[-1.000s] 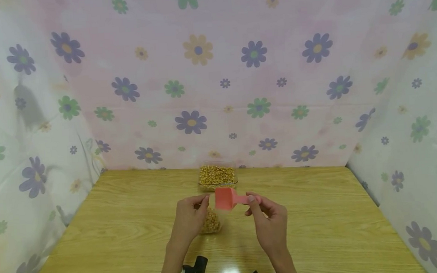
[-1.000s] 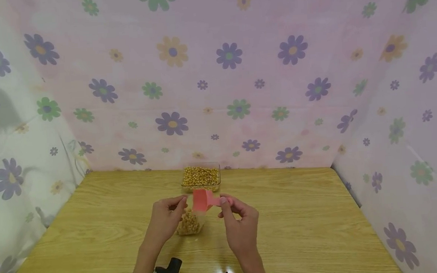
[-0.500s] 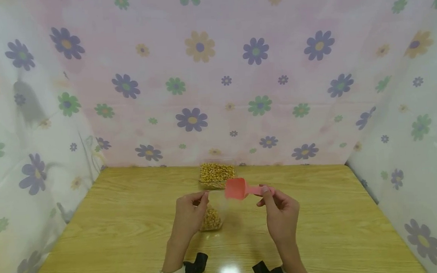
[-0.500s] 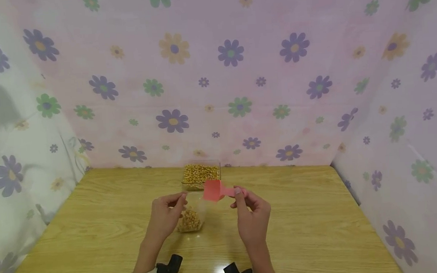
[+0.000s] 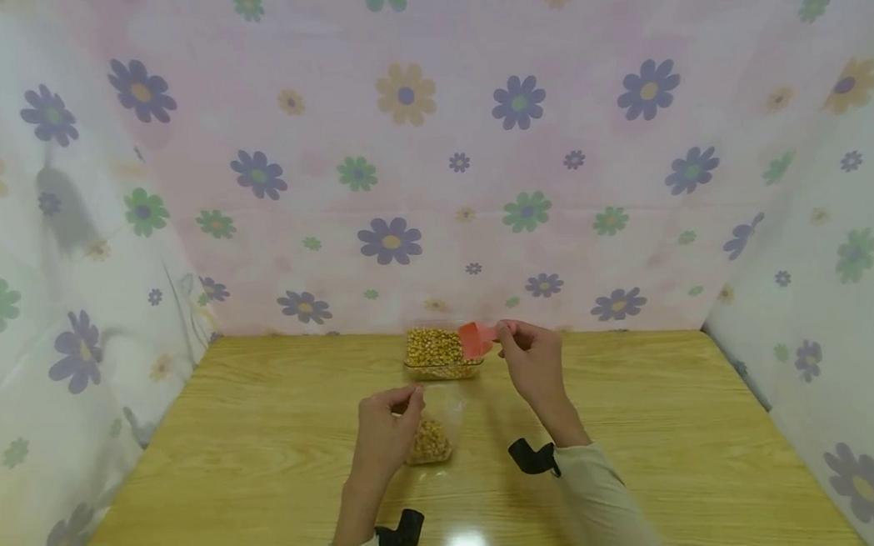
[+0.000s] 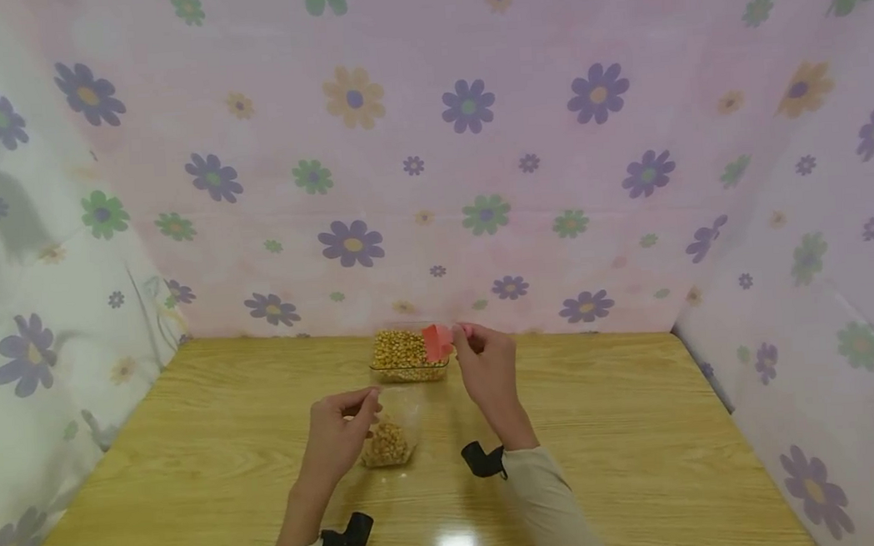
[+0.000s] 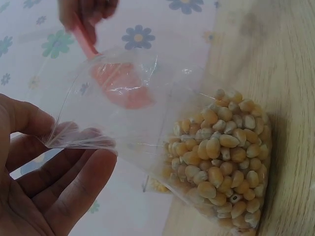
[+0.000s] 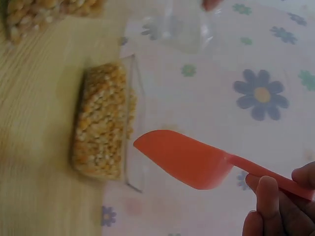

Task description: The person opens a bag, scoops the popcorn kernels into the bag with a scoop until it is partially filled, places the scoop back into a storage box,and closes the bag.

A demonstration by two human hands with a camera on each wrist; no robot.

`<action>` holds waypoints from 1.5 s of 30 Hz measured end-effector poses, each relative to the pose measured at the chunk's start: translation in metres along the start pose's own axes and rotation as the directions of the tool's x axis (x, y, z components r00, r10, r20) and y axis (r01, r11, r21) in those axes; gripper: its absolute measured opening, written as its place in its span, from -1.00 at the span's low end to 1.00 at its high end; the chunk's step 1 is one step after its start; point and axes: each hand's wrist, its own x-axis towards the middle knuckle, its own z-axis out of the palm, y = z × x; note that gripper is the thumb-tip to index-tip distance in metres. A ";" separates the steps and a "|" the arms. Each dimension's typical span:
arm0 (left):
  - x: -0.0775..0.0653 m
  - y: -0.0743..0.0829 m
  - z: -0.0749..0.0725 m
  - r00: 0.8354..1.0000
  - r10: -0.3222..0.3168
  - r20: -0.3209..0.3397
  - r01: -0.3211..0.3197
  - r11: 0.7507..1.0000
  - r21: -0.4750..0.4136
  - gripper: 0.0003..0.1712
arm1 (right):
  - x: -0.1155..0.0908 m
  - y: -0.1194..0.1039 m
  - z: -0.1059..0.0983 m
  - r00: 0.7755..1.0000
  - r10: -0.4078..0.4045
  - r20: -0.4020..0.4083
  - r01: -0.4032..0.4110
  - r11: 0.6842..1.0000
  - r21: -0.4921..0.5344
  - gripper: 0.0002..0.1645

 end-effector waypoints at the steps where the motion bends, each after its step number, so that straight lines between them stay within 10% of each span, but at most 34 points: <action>1: 0.000 0.000 0.000 1.000 0.002 0.000 -0.002 1.000 0.000 -0.75 | 0.003 0.006 0.003 1.000 0.007 0.019 -0.006 1.000 -0.015 -0.67; 12: -0.001 0.002 -0.001 1.000 0.000 0.013 0.000 1.000 0.002 -0.73 | 0.016 0.058 0.026 0.940 0.305 0.150 -0.323 0.940 0.110 -0.63; 20: 0.001 0.002 -0.003 1.000 -0.016 0.023 0.017 1.000 -0.013 -0.72 | 0.014 0.076 0.028 0.791 0.581 0.193 -0.611 0.727 0.314 -0.54; 25: 0.000 0.003 -0.004 0.999 -0.038 0.029 0.039 0.998 -0.040 -0.71 | 0.009 0.079 0.028 0.738 0.644 0.202 -0.658 0.618 0.430 -0.55; 34: 0.000 0.003 -0.003 0.999 -0.037 0.035 0.038 0.998 -0.046 -0.72 | 0.006 0.078 0.028 0.683 0.688 0.246 -0.685 0.487 0.541 -0.66; 45: 0.000 0.001 -0.002 0.999 -0.018 0.039 0.019 0.999 -0.032 -0.71 | -0.001 0.084 0.031 0.697 0.652 0.298 -0.635 0.368 0.679 -0.72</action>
